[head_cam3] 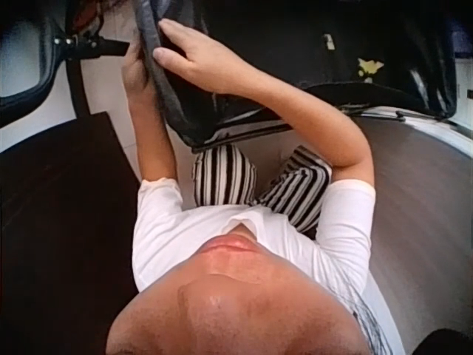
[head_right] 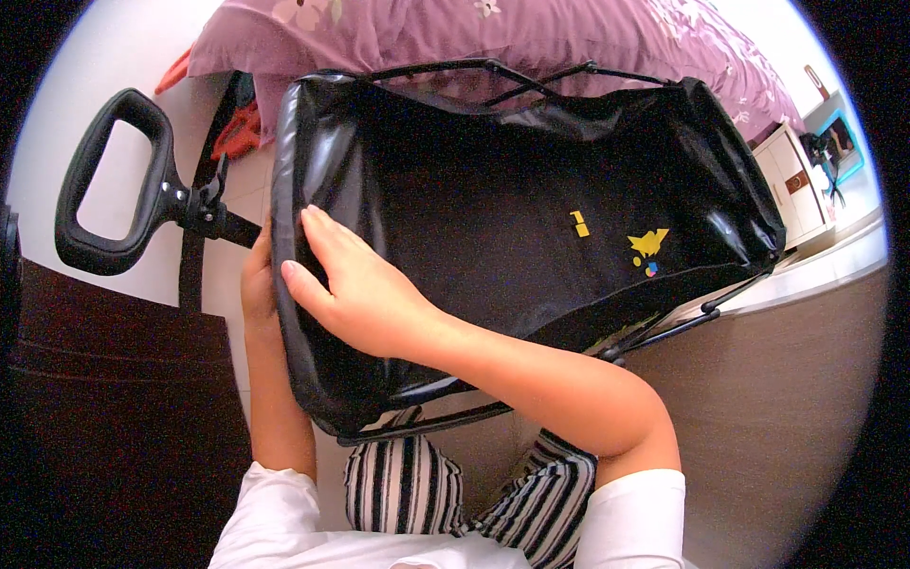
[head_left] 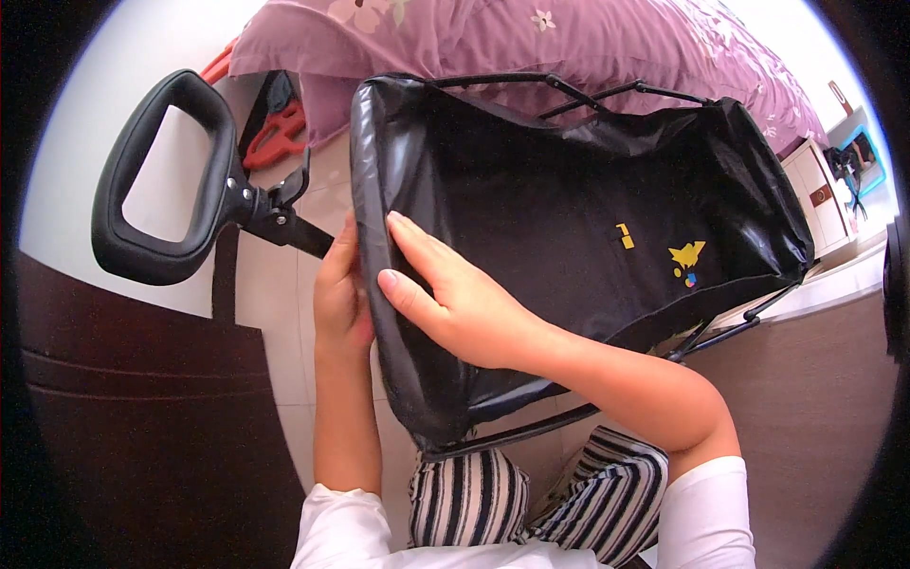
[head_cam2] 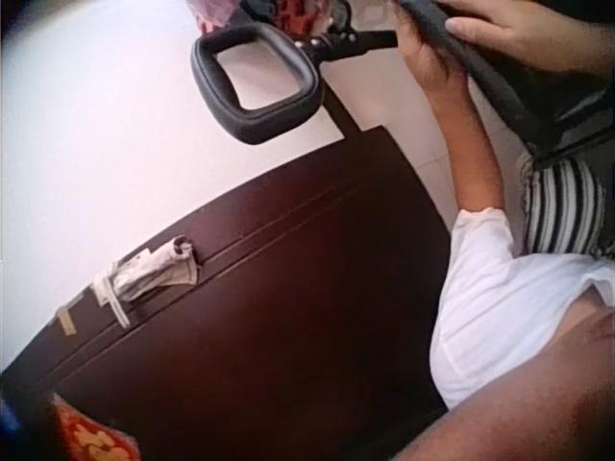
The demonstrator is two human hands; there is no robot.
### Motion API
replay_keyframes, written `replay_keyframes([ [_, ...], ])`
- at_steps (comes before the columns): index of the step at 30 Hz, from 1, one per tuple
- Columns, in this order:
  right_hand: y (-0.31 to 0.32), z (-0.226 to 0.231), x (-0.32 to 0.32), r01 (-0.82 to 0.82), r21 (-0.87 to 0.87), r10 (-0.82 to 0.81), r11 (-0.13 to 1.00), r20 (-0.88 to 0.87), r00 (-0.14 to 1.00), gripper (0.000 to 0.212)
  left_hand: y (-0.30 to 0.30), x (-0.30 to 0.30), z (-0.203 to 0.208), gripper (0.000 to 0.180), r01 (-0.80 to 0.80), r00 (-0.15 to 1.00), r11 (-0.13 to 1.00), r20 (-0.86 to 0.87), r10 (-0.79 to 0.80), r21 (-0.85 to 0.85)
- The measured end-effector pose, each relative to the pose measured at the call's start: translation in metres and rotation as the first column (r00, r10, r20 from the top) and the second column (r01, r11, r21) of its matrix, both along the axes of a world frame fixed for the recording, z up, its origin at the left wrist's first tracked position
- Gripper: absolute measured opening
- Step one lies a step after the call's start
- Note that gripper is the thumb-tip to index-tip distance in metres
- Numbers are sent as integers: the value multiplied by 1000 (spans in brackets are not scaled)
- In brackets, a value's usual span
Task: The person attaches the fabric lining to a stroller frame by folding the edges over the metal bars and securing the hook-and-loop fasteners along the sides.
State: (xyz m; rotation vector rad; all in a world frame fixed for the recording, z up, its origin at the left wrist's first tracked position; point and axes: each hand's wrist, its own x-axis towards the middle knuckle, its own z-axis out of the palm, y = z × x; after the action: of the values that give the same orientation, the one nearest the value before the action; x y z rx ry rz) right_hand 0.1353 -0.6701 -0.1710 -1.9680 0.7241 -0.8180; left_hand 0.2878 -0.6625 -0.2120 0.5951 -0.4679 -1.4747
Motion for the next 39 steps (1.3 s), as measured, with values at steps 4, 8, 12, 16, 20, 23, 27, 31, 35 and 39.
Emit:
replay_keyframes([
  [4,1,1,6,93,-96,-90,991,32,995,60,1,-5,3,28,-25,998,1000,52,26,-4],
  [8,3,5,4,60,-73,-59,996,24,998,57,3,-3,5,27,-26,999,1000,46,26,-5],
  [12,1,4,3,13,-19,-13,1000,0,1000,55,3,-4,3,26,-21,1000,1000,19,21,3],
  [16,-1,2,4,7,-15,-6,1000,39,999,54,3,-3,0,26,12,1000,999,0,-12,-35],
  [20,-4,0,4,-60,3,59,998,91,994,57,4,-2,2,26,-36,993,999,116,33,22],
  [23,-5,-1,4,-77,39,75,996,62,995,61,4,2,0,26,9,996,999,87,-14,51],
  [27,-5,-2,3,-122,104,116,987,62,991,64,6,2,-1,26,4,995,999,102,-9,48],
  [31,-7,-2,0,-167,153,154,974,92,984,65,8,-3,-6,26,29,995,998,96,-35,56],
  [35,-7,-6,3,-151,153,138,977,92,986,64,3,-4,-14,28,258,927,966,-286,-241,21],
  [39,-17,-4,-2,-212,173,189,962,140,972,58,6,-12,-5,31,10,999,998,41,-13,66],
])
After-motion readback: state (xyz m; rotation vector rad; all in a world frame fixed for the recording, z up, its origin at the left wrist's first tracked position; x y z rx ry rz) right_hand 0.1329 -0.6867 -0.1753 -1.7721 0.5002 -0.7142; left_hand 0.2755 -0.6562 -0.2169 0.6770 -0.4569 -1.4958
